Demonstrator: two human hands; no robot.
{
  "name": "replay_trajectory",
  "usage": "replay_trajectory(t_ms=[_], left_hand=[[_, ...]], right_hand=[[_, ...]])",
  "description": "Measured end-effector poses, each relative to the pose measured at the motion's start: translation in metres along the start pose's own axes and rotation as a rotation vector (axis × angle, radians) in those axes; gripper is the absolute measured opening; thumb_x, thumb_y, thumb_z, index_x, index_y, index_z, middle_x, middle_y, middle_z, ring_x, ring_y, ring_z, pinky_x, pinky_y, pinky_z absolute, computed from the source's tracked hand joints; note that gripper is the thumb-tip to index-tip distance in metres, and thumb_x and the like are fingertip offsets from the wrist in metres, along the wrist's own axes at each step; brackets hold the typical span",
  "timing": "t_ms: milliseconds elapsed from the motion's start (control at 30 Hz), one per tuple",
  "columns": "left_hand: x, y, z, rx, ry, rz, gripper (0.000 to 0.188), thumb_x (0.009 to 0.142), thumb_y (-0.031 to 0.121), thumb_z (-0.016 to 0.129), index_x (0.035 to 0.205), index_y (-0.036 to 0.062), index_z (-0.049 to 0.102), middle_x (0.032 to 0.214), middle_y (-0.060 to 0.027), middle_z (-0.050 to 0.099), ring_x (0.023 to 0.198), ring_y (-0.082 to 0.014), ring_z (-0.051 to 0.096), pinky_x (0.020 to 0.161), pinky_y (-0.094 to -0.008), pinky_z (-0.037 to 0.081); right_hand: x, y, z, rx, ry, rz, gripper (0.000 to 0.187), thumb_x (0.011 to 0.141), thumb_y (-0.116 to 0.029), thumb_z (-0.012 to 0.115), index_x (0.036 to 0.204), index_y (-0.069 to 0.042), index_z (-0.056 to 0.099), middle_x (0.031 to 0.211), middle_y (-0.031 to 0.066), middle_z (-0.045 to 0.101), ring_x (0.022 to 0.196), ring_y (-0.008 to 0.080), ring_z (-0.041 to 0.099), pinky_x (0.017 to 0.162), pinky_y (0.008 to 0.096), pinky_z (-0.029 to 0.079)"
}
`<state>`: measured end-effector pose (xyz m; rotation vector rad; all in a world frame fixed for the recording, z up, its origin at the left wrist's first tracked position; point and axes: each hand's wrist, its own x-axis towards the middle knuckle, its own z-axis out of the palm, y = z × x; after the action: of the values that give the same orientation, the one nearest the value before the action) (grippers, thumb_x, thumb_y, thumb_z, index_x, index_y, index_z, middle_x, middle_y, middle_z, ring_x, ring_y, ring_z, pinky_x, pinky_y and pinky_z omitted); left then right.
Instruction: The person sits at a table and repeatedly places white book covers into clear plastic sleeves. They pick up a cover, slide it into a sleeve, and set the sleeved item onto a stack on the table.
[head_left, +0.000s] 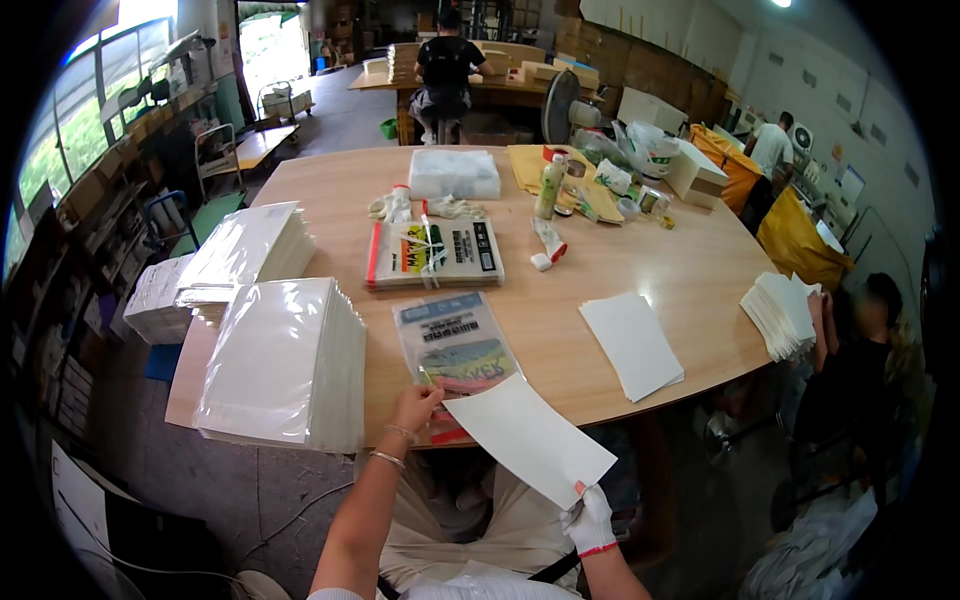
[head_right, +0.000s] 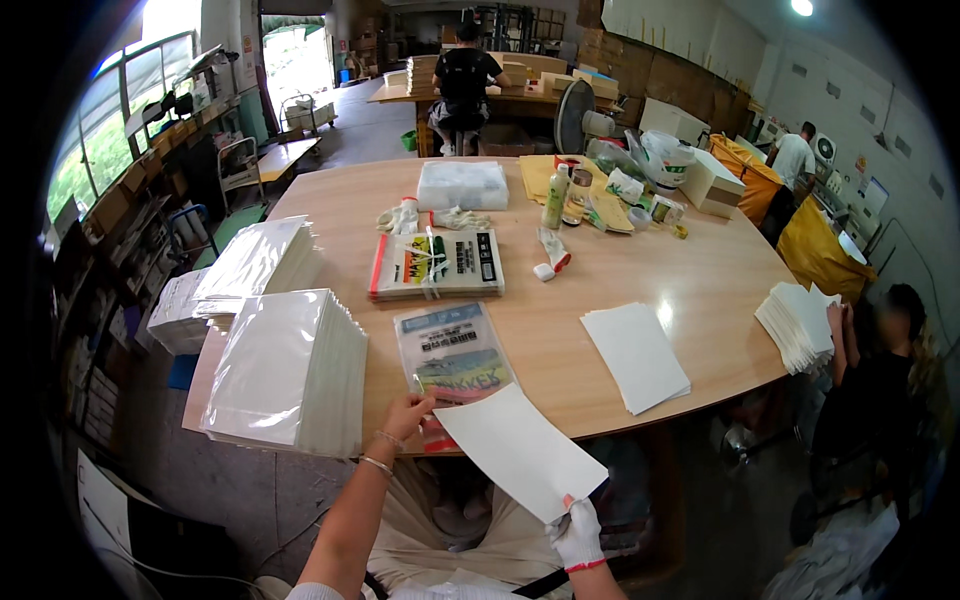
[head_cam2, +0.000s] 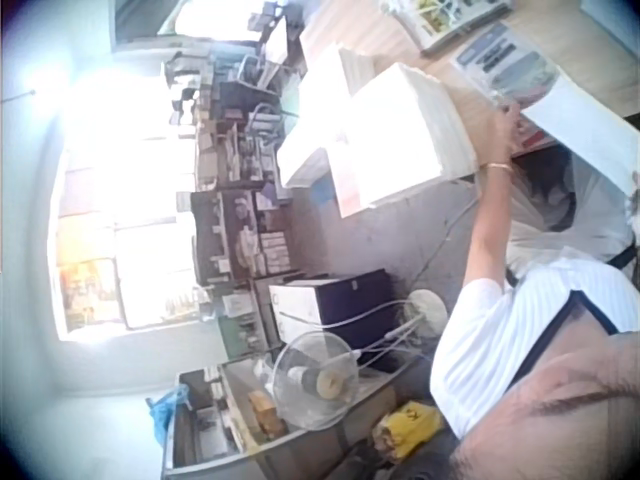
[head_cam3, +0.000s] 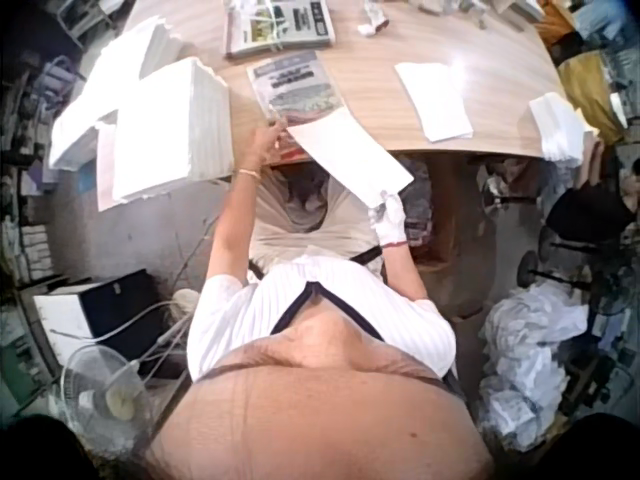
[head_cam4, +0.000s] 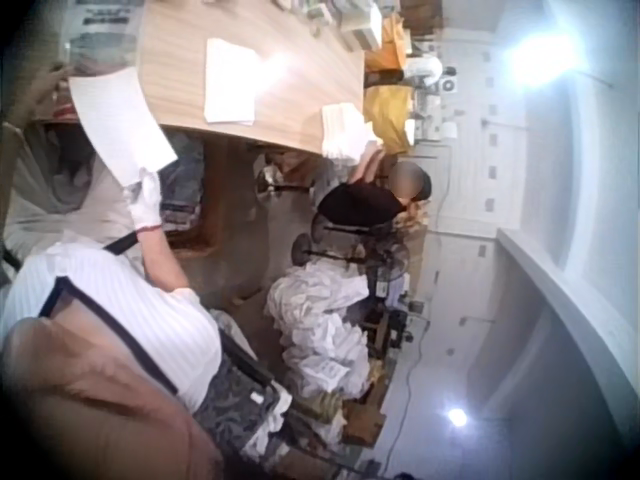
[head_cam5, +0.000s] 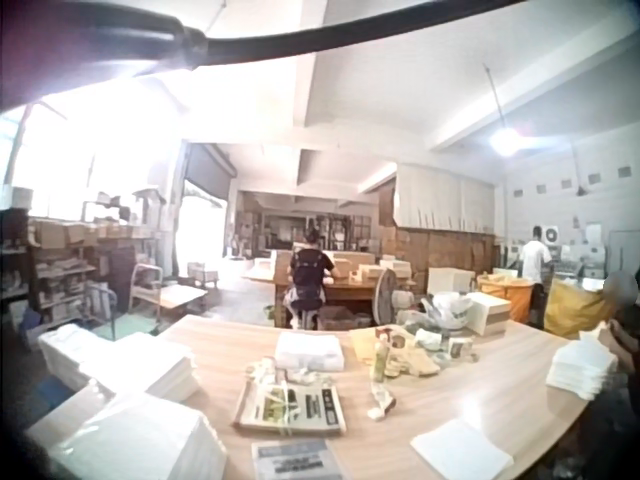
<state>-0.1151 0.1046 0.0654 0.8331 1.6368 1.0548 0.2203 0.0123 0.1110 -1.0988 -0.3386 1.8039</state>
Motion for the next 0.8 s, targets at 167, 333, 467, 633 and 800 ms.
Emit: replay_trajectory(t_ms=[167, 333, 467, 633, 800], left_hand=[[-0.012, 0.005, 0.019, 0.588, 0.495, 0.893, 0.014, 0.077, 0.014, 0.059, 0.084, 0.002, 0.061, 0.068, -0.0139, 0.06, 0.059, -0.0282, 0.058, 0.057, -0.0353, 0.047], [-0.036, 0.009, 0.028, 0.621, 0.412, 0.495, 0.011, 0.077, 0.008, 0.057, 0.085, 0.0005, 0.058, 0.067, -0.015, 0.06, 0.063, -0.0293, 0.06, 0.057, -0.0366, 0.047], [-0.041, -0.017, 0.035, 0.38, 0.372, 0.501, 0.019, 0.078, 0.008, 0.056, 0.095, 0.001, 0.054, 0.069, -0.0125, 0.061, 0.065, -0.0249, 0.061, 0.057, -0.0347, 0.048], [-0.036, -0.044, 0.065, -0.292, 0.197, 0.385, 0.027, 0.08, 0.005, 0.056, 0.106, -0.001, 0.049, 0.084, -0.0092, 0.061, 0.068, -0.0168, 0.06, 0.058, -0.0305, 0.048], [0.02, -0.095, 0.107, -0.251, -0.023, 0.293, 0.029, 0.086, 0.012, 0.049, 0.11, -0.0018, 0.048, 0.099, -0.0096, 0.058, 0.084, -0.0192, 0.058, 0.073, -0.0303, 0.049]], right_hand=[[-0.013, 0.007, 0.019, -0.008, 0.034, -0.11, 0.022, 0.087, -0.011, 0.043, 0.107, -0.005, 0.046, 0.08, 0.0104, 0.059, 0.05, 0.019, 0.056, 0.037, 0.0306, 0.044], [-0.022, 0.014, 0.023, -0.037, 0.017, -0.144, 0.02, 0.086, -0.012, 0.045, 0.106, -0.012, 0.047, 0.087, 0.0043, 0.058, 0.06, 0.0164, 0.056, 0.04, 0.0276, 0.041], [-0.028, 0.025, 0.042, -0.035, 0.139, -0.104, 0.015, 0.087, -0.014, 0.046, 0.102, -0.014, 0.048, 0.081, 0.0025, 0.057, 0.058, 0.0152, 0.054, 0.042, 0.0274, 0.041], [-0.019, 0.033, 0.038, 0.038, 0.085, 0.066, 0.009, 0.09, -0.019, 0.046, 0.095, -0.012, 0.048, 0.067, -0.0001, 0.048, 0.05, 0.0113, 0.044, 0.041, 0.0259, 0.037], [-0.012, 0.038, 0.037, 0.004, -0.001, 0.046, 0.008, 0.09, -0.019, 0.046, 0.096, -0.014, 0.048, 0.074, -0.0015, 0.049, 0.051, 0.0097, 0.044, 0.041, 0.0246, 0.036]])
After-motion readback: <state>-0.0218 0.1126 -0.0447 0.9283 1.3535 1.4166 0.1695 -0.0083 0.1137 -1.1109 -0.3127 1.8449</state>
